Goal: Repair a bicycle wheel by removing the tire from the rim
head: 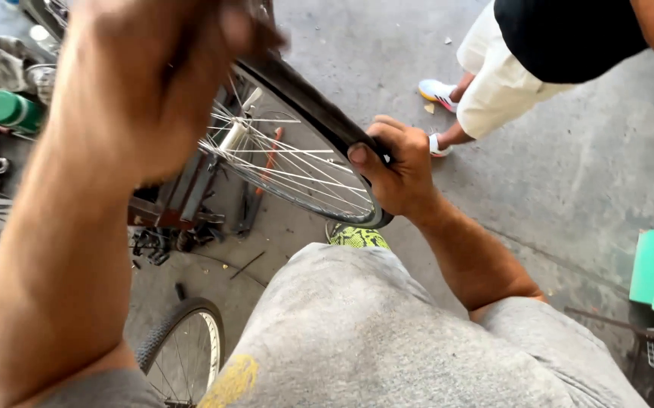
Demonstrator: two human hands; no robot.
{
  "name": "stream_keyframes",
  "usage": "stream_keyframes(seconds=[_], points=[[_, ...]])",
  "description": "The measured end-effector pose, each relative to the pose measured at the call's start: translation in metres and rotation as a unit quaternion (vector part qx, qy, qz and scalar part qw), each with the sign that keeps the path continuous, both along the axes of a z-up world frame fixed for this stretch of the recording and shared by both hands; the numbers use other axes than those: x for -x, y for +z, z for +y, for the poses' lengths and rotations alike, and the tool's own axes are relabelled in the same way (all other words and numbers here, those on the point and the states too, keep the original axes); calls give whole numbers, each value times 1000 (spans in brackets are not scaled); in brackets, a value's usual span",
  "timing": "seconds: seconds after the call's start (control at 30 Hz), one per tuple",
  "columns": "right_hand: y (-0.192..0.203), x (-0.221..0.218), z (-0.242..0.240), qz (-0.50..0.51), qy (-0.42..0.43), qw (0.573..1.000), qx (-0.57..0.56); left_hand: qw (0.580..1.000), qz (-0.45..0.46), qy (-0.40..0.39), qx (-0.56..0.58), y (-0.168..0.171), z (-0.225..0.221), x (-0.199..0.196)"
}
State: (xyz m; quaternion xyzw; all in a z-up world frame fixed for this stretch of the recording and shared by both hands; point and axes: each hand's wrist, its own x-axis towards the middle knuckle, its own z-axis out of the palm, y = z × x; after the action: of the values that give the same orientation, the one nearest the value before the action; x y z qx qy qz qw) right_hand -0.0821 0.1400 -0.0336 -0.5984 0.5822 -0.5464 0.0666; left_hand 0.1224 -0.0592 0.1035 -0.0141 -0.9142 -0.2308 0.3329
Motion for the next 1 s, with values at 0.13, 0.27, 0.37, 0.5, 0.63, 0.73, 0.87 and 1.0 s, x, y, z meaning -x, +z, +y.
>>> stream_keyframes(seconds=[0.13, 0.27, 0.37, 0.5, 0.63, 0.73, 0.87, 1.0], points=[[17, -2, -14, 7, 25, 1000, -13, 996, -58, -62, 6, 16, 29, -21], [29, -8, -27, 17, 29, 999, -19, 996, -75, 2, 47, 14, 32, -30], [37, -12, -35, 28, 41, 999, -13, 973, -124, 72, 180, 21, 29, -32], [43, -16, -40, 22, 46, 998, -31, 916, -246, 136, 287, 48, 37, -28], [49, -14, -46, 42, 35, 998, -32, 825, -389, 194, 360, 50, 59, -23], [48, -9, -53, 39, 26, 998, -30, 869, -349, 263, 233, 16, 64, -18], [56, -16, -59, 61, 27, 997, -27, 888, -238, 331, 211, -3, 57, -19], [63, -21, -64, 62, 38, 997, -26, 841, -357, 339, 222, 17, 58, -13]])
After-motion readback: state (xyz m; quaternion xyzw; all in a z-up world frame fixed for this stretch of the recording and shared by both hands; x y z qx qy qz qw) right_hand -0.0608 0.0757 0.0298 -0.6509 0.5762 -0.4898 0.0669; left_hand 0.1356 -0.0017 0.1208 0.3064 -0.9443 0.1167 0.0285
